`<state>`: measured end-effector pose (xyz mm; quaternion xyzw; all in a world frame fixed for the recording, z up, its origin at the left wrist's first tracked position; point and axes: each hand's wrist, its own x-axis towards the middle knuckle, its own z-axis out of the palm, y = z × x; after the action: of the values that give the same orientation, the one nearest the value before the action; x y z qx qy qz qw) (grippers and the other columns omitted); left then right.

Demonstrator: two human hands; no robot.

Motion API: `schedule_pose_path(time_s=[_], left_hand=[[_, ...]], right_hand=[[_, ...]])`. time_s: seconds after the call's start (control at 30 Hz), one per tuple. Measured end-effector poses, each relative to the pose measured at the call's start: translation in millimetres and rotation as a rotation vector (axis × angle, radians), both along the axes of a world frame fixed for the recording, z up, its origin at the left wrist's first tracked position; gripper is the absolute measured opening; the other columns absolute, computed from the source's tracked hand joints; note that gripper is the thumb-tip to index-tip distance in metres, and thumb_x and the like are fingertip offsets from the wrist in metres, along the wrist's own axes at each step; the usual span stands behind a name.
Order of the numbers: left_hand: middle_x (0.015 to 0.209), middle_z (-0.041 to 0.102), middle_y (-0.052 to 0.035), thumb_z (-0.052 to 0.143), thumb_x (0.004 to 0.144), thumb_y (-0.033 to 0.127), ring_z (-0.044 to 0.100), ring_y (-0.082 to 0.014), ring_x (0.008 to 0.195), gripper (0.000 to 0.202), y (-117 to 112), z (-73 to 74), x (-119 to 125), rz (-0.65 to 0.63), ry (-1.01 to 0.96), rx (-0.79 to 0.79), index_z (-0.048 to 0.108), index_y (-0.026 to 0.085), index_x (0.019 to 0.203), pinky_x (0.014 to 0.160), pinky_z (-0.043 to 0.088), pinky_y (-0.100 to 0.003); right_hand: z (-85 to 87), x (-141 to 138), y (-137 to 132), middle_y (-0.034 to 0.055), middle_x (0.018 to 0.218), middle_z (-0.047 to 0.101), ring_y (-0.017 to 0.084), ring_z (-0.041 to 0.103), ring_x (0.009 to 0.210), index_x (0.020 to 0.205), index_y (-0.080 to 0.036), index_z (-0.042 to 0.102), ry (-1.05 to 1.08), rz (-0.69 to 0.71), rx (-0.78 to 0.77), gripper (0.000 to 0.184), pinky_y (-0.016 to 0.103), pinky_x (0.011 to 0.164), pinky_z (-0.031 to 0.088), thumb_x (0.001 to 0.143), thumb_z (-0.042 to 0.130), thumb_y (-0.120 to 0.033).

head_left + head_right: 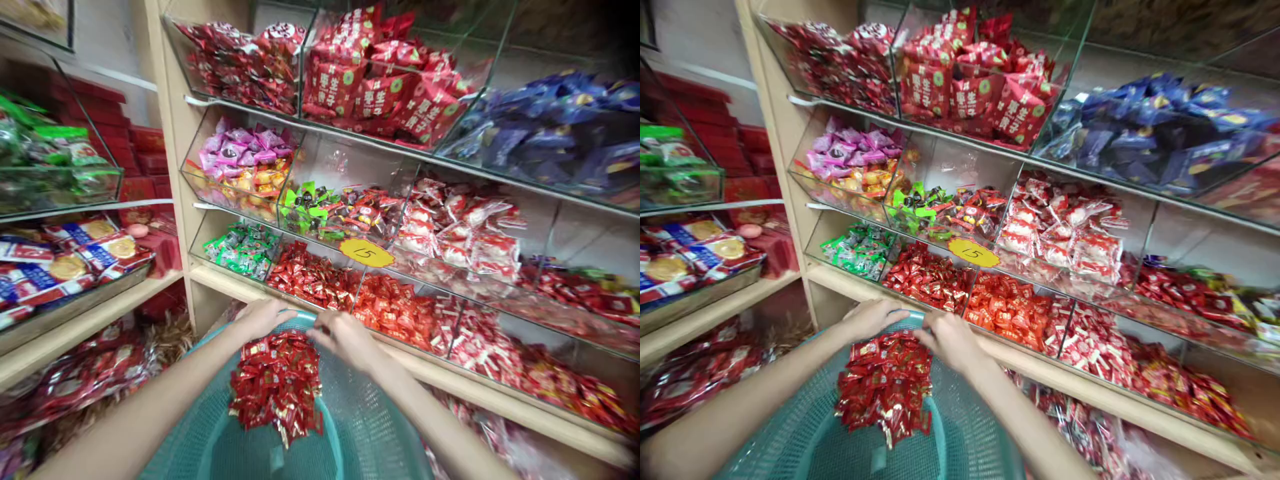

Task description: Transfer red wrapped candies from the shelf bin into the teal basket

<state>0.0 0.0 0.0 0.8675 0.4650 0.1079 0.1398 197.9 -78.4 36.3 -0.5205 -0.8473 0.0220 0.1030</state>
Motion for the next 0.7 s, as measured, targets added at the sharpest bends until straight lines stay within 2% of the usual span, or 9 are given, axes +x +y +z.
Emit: schedule_pose_path(time_s=[0.13,0.27,0.5,0.7], left_hand=[[0.095,0.067,-0.0074,0.024,0.083,0.063,0.061,-0.0282,0.09,0.056,-6,6.8,-2,-0.002,0.01,0.01,0.063,0.027,0.099,0.075,0.045,-0.036],[0.093,0.067,-0.0091,0.024,0.083,0.063,0.061,-0.0283,0.09,0.058,-7,9.0,-2,-0.001,0.021,0.015,0.065,0.023,0.094,0.075,0.044,-0.035],[0.096,0.067,-0.0083,0.027,0.082,0.063,0.061,-0.0269,0.092,0.056,-5,5.6,-4,0.014,-0.011,0.002,0.064,0.025,0.099,0.078,0.043,-0.034],[0.096,0.067,-0.0069,0.028,0.082,0.063,0.061,-0.025,0.093,0.055,-4,3.0,-4,0.019,-0.03,-0.009,0.064,0.025,0.099,0.08,0.043,-0.033]], right_hand=[[20.3,6,43,0.0065,0.094,0.06,0.016,0.056,0.087,0.094,-0.019,0.057,-0.125,-0.164,0.102,0.019,0.023,0.069,0.039,0.09,0.04,-0.026],[21.4,2,70,0.0096,0.103,0.057,0.018,0.053,0.097,0.101,-0.018,0.056,-0.293,-0.252,0.111,0.024,0.024,0.073,0.041,0.088,0.037,-0.015],[14.3,-4,90,0.0146,0.109,0.054,0.021,0.055,0.096,0.1,-0.016,0.061,-0.341,-0.312,0.058,0.025,0.028,0.074,0.043,0.084,0.043,-0.011],[13.0,-1,95,0.0135,0.109,0.054,0.021,0.055,0.095,0.097,-0.017,0.062,-0.331,-0.309,0.048,0.02,0.028,0.074,0.042,0.082,0.049,-0.014]])
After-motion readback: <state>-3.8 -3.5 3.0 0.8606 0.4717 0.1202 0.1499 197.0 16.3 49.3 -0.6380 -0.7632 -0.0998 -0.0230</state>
